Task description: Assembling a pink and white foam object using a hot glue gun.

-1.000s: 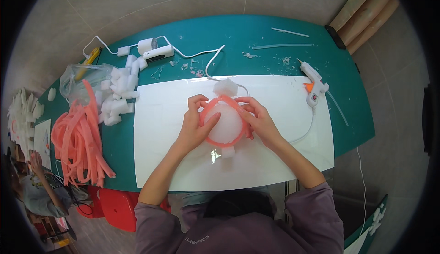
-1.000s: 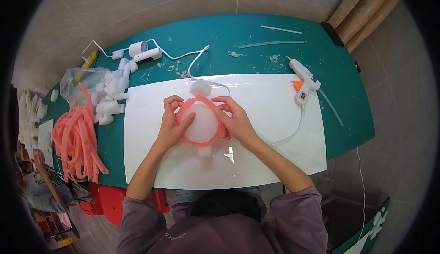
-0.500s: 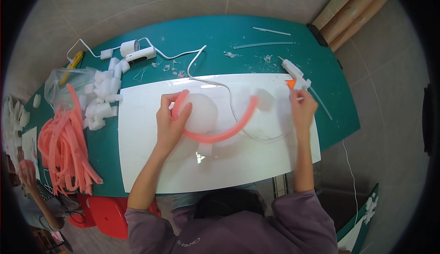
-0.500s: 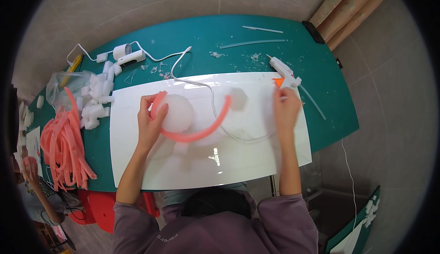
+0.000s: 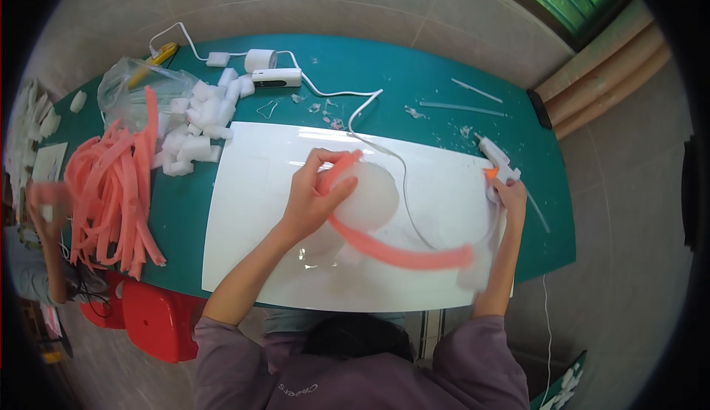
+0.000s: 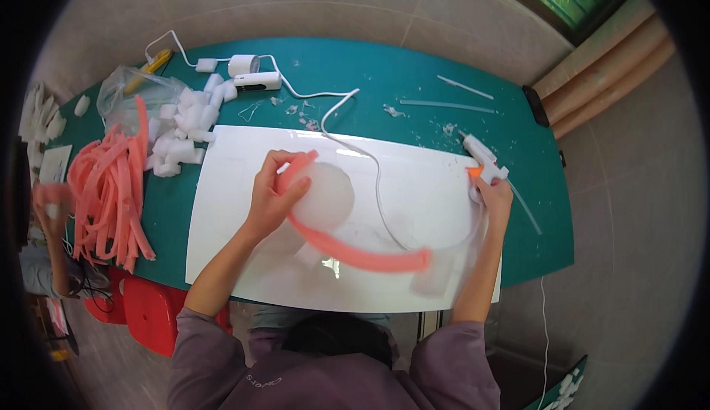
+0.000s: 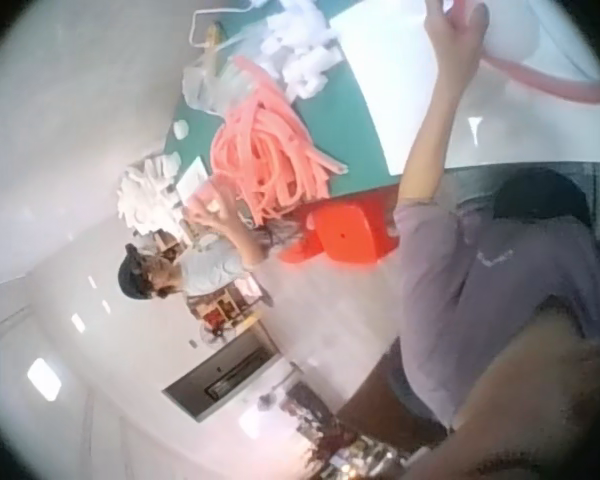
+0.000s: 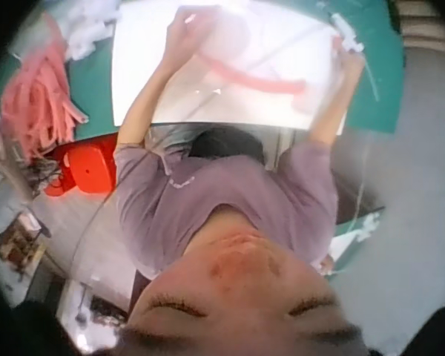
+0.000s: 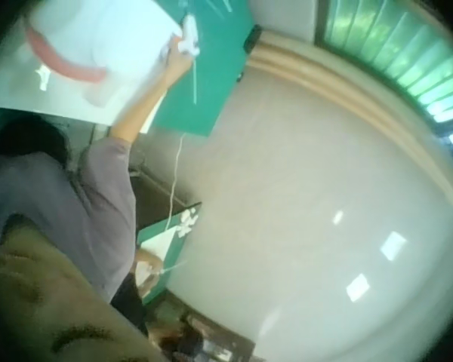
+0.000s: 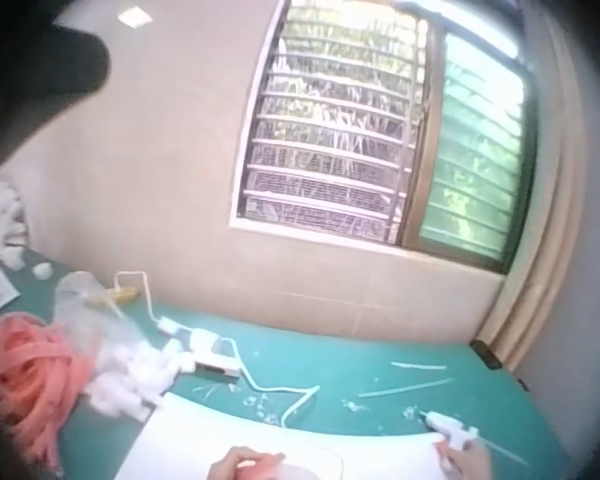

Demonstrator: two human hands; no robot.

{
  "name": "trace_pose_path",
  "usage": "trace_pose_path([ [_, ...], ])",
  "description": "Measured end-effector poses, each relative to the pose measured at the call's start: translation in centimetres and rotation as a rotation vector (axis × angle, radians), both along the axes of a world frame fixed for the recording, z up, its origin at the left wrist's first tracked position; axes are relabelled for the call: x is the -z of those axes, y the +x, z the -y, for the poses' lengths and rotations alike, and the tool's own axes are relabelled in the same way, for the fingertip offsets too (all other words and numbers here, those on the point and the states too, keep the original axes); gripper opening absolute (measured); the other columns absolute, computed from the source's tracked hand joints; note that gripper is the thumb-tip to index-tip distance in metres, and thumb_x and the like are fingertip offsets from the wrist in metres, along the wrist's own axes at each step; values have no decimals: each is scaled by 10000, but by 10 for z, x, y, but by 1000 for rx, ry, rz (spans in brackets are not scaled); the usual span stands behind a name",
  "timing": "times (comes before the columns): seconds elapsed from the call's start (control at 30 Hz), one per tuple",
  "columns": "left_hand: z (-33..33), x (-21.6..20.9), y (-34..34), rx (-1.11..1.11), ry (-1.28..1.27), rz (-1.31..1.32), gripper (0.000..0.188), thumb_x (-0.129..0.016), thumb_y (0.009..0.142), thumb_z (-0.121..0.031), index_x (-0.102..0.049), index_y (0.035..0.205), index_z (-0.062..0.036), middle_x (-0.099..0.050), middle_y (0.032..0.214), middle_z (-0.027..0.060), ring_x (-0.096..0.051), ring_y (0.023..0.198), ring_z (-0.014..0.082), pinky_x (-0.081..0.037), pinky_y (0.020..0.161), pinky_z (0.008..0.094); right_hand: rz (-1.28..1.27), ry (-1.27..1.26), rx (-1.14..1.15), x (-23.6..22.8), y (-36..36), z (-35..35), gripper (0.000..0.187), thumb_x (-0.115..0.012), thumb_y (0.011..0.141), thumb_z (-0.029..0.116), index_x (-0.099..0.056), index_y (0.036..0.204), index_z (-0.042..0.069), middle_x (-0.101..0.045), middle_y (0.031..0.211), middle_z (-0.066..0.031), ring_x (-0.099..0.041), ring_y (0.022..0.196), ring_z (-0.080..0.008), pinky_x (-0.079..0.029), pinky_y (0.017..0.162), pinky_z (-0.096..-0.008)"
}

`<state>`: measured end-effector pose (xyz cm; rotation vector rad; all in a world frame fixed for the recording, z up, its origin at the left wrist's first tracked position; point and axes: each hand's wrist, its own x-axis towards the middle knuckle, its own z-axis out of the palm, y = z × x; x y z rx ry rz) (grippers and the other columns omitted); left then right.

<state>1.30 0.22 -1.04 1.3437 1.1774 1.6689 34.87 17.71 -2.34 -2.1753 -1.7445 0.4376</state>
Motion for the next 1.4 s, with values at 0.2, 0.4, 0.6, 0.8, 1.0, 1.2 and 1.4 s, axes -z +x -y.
trace_pose_path([
  [0.2,5,-3,-2,85,128,1,279,-594,739,-42,-478,987,11,-547,962,105,-535,917,163,-447,755,257,-1045,-70,27,-4,6,5,192,-576,720,148,-490,823,11,-512,649,-43,-506,506,-117,-405,435,-209],
  [0.4,6,7,-7,67,214,-84,323,-650,675,-20,-522,971,-31,-555,927,105,-552,851,172,-450,690,250,-1388,256,-452,-49,-48,37,310,-508,787,260,-475,946,-4,-450,616,-43,-426,479,-99,-338,439,-188],
  [0.6,3,3,-8,20,368,-251,393,-689,621,-10,-528,976,-61,-558,890,104,-564,788,202,-463,649,254,-1474,-156,-907,-22,-60,62,461,-588,670,331,-514,899,-63,-496,704,-135,-467,380,-182,-350,344,-253],
  [0.8,3,4,-8,22,370,-288,440,-706,598,-19,-540,998,-94,-556,894,106,-561,784,202,-467,615,252,-1473,-429,-1123,-14,-66,77,357,-553,626,197,-564,857,-75,-560,844,-210,-526,474,-198,-431,464,-281],
  [1.0,6,3,-7,89,374,-395,496,-721,587,-65,-502,1030,-109,-549,876,152,-557,754,230,-471,612,290,-1494,-456,-1115,-17,-73,89,336,-542,646,160,-537,901,-58,-562,770,-160,-550,603,-212,-444,505,-315],
  [1.2,8,2,-6,69,382,-442,488,-731,587,-95,-501,1017,-118,-550,870,152,-558,751,225,-477,602,289,-1464,-534,-1102,-17,-71,88,290,-540,665,166,-528,870,-38,-544,655,-106,-528,564,-190,-438,546,-324],
  [1.4,8,3,-6,65,396,-441,489,-731,589,-99,-494,1017,-116,-543,879,157,-557,742,223,-479,601,281,-1451,-537,-1122,-15,-72,88,242,-550,669,179,-530,813,-15,-535,630,-86,-514,528,-178,-420,519,-298],
])
